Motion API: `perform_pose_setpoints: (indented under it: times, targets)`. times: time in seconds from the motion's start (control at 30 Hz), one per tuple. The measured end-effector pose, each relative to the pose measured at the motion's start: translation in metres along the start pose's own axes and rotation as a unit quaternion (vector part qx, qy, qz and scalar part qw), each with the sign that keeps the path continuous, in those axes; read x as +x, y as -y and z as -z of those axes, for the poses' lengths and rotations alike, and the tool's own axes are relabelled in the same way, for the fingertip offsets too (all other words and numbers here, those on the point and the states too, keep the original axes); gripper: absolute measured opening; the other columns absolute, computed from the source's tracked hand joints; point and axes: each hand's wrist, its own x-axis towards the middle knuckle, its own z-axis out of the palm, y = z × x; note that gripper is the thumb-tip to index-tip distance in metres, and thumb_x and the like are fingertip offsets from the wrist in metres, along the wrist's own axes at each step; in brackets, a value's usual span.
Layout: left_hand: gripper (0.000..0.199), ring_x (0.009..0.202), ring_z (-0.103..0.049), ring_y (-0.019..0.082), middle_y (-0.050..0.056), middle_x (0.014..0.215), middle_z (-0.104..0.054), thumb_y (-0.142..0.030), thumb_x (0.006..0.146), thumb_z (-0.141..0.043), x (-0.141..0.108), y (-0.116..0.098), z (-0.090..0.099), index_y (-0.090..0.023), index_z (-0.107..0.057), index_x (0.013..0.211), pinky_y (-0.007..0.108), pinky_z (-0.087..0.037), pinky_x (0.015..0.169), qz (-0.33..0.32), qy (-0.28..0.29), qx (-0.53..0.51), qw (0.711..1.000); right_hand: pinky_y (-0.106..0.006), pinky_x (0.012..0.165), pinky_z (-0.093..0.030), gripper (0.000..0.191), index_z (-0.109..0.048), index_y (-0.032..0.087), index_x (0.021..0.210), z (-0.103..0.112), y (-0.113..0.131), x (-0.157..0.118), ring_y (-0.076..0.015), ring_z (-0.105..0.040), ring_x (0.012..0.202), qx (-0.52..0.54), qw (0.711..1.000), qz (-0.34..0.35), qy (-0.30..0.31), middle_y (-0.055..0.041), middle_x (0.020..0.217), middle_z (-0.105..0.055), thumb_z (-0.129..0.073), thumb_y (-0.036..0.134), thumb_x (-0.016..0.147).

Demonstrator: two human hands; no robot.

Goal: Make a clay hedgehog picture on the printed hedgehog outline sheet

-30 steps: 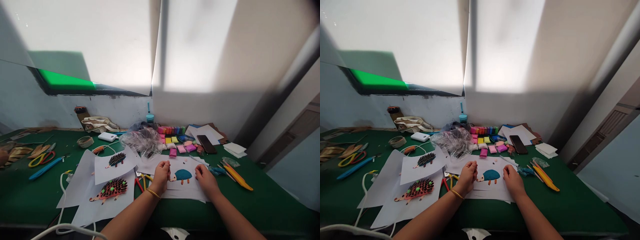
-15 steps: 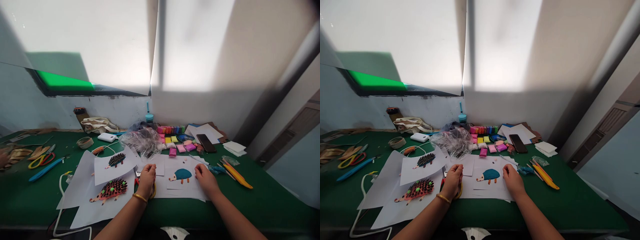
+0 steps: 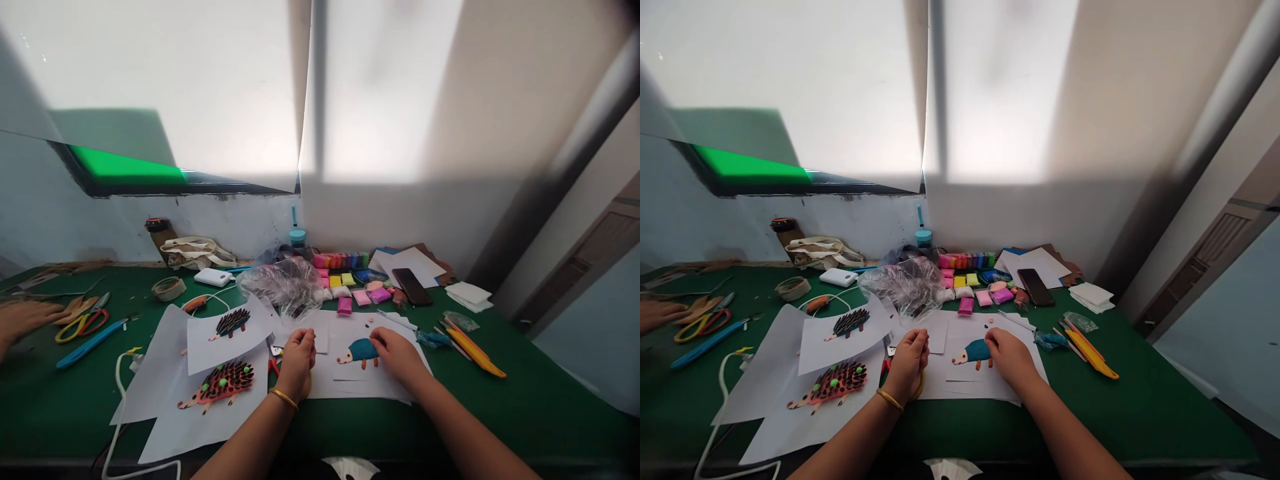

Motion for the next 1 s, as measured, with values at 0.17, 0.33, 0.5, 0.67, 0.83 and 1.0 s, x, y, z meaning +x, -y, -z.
perform_pose_setpoints:
  times: [0.17, 0.33, 0.5, 0.67, 0.83, 1.0]
  targets:
    - [0.05, 0.039, -0.034, 0.002, -0.009, 0.055, -0.045, -0.054, 0.06, -0.082, -0.004, -0.004, -0.006, -0.018, -0.05, 0.073, 0.013, -0.019, 0.038, 0.023, 0.008, -0.039, 0.999, -0.028, 0.075, -0.043, 0.025, -0.068, 0.022, 0.095, -0.006, 0.036, 0.029, -0.0203, -0.062, 0.094, -0.075, 0.994, 0.069, 0.028, -0.0057, 0.1, -0.068, -0.043, 0.023, 0.091]
    - [0.049, 0.039, -0.034, 0.002, -0.009, 0.055, -0.045, -0.051, 0.06, -0.083, 0.005, -0.027, 0.002, -0.018, -0.05, 0.074, 0.012, -0.02, 0.036, -0.024, -0.005, -0.062, 0.998, -0.031, 0.089, -0.042, 0.02, -0.071, 0.023, 0.096, -0.045, 0.095, 0.013, -0.0214, -0.059, 0.103, -0.093, 0.972, 0.202, 0.076, -0.0063, 0.105, -0.068, -0.053, 0.027, 0.088]
    - [0.047, 0.039, -0.035, 0.001, -0.009, 0.059, -0.048, -0.048, 0.059, -0.084, 0.022, -0.056, 0.015, -0.017, -0.052, 0.074, 0.011, -0.02, 0.035, -0.076, -0.038, -0.077, 0.993, -0.036, 0.077, -0.05, 0.035, -0.065, 0.019, 0.107, -0.088, 0.152, -0.013, -0.0269, -0.065, 0.09, -0.16, 0.942, 0.267, 0.124, -0.0121, 0.099, -0.07, -0.058, 0.043, 0.083]
    - [0.044, 0.041, -0.037, 0.002, -0.009, 0.06, -0.048, -0.046, 0.062, -0.083, 0.026, -0.066, 0.021, -0.017, -0.052, 0.074, 0.012, -0.024, 0.036, -0.105, -0.04, -0.073, 0.991, -0.038, 0.067, -0.054, 0.036, -0.066, 0.022, 0.104, -0.101, 0.181, 0.0, -0.0314, -0.069, 0.086, -0.179, 0.937, 0.224, 0.2, -0.0118, 0.097, -0.072, -0.064, 0.041, 0.073]
    - [0.041, 0.043, -0.038, 0.002, -0.008, 0.061, -0.048, -0.043, 0.063, -0.083, 0.019, -0.08, 0.019, -0.017, -0.053, 0.075, 0.012, -0.026, 0.037, -0.12, -0.029, -0.073, 0.99, -0.037, 0.065, -0.053, 0.053, -0.06, 0.022, 0.115, -0.086, 0.179, 0.005, -0.0319, -0.07, 0.084, -0.116, 0.956, 0.16, 0.216, -0.0111, 0.101, -0.073, -0.067, 0.041, 0.066]
    - [0.036, 0.044, -0.039, 0.003, -0.007, 0.061, -0.049, -0.039, 0.067, -0.082, 0.004, -0.107, 0.013, -0.018, -0.055, 0.075, 0.012, -0.028, 0.039, -0.164, -0.002, -0.077, 0.983, -0.025, 0.057, -0.046, 0.055, -0.057, 0.03, 0.124, -0.03, 0.144, -0.018, -0.0231, -0.068, 0.08, 0.078, 0.955, 0.053, 0.281, -0.0043, 0.1, -0.072, -0.066, 0.036, 0.07]
